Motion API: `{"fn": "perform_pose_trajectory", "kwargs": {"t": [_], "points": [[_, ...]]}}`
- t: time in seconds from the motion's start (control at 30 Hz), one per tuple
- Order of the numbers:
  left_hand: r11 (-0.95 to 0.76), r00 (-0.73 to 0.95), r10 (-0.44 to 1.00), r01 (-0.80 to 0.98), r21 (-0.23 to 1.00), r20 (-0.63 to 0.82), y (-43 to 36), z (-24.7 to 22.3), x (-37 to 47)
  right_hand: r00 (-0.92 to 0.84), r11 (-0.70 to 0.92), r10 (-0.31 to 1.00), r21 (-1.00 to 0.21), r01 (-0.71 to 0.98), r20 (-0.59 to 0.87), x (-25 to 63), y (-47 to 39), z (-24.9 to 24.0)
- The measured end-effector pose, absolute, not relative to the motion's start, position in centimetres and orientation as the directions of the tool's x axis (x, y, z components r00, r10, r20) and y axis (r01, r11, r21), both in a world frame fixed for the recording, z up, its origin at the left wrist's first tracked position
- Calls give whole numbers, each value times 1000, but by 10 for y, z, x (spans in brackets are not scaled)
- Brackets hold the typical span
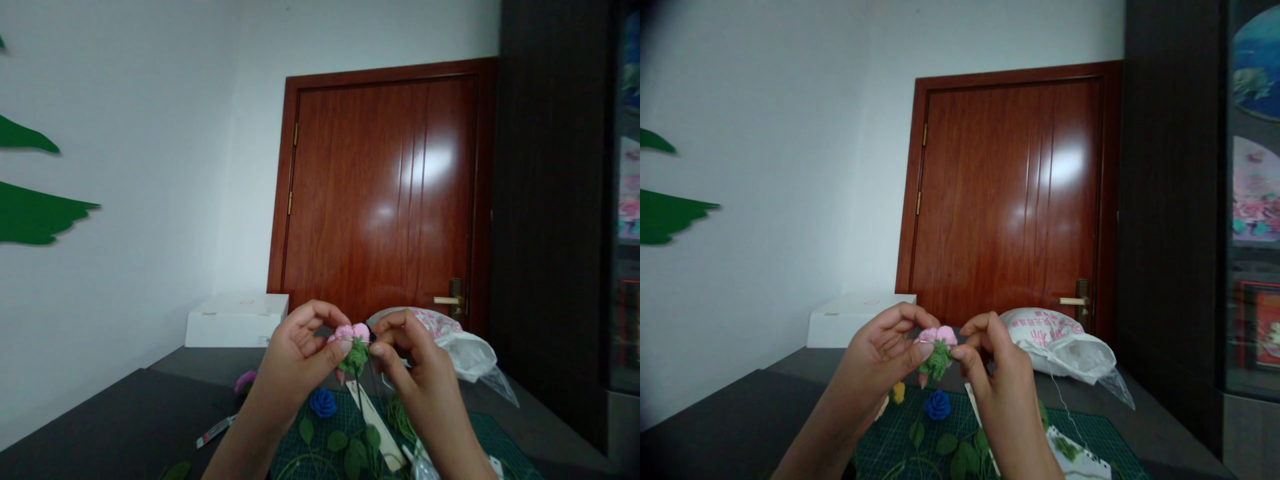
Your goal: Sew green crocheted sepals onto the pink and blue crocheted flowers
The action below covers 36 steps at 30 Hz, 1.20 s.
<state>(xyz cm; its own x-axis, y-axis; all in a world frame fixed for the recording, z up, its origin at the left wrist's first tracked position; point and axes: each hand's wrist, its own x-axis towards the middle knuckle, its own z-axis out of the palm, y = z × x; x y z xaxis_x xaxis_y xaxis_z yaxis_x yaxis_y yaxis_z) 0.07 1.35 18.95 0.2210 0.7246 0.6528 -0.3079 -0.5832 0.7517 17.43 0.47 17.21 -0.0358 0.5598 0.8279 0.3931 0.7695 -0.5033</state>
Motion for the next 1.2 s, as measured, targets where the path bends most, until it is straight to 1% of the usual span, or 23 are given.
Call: {"fn": "perform_pose_trajectory", "kwargs": {"t": [0.1,0.23,0.33,0.47,0.53,0.6,0.7,0.73,0.83,0.93,1.03,1.13,1.2], "points": [[-571,207,742,-305,762,638,13,191,-2,-48,770,560,-499,398,827,186,9,174],[-551,212,751,-320,770,625,11,193,-1,-8,782,481,-424,457,877,184,8,175],[-544,235,758,-288,788,609,10,193,3,22,792,436,-395,465,900,172,6,174],[-547,212,782,-221,808,587,12,192,6,-50,783,420,-334,524,906,171,3,175],[-539,209,796,-183,822,568,14,192,7,-65,767,384,-278,579,921,176,-1,178],[-533,228,800,-152,832,554,15,191,9,-125,763,352,-207,613,928,179,-5,182],[-557,256,781,-127,821,569,17,189,14,-268,800,346,-134,584,899,177,-9,185],[-566,257,777,-115,816,575,17,188,15,-285,811,339,-126,571,897,175,-9,186],[-583,258,773,-68,809,579,16,188,17,-254,834,296,-120,539,921,169,-8,185],[-624,251,752,-25,781,609,11,189,18,-209,850,287,-148,506,935,166,-8,181],[-688,207,716,48,724,667,9,188,21,-126,859,338,-251,447,933,164,-12,175],[-704,174,710,136,697,682,13,185,25,10,868,402,-385,313,915,161,-15,169],[-686,179,726,138,714,664,17,183,27,76,870,450,-455,190,890,159,-14,168]]}}
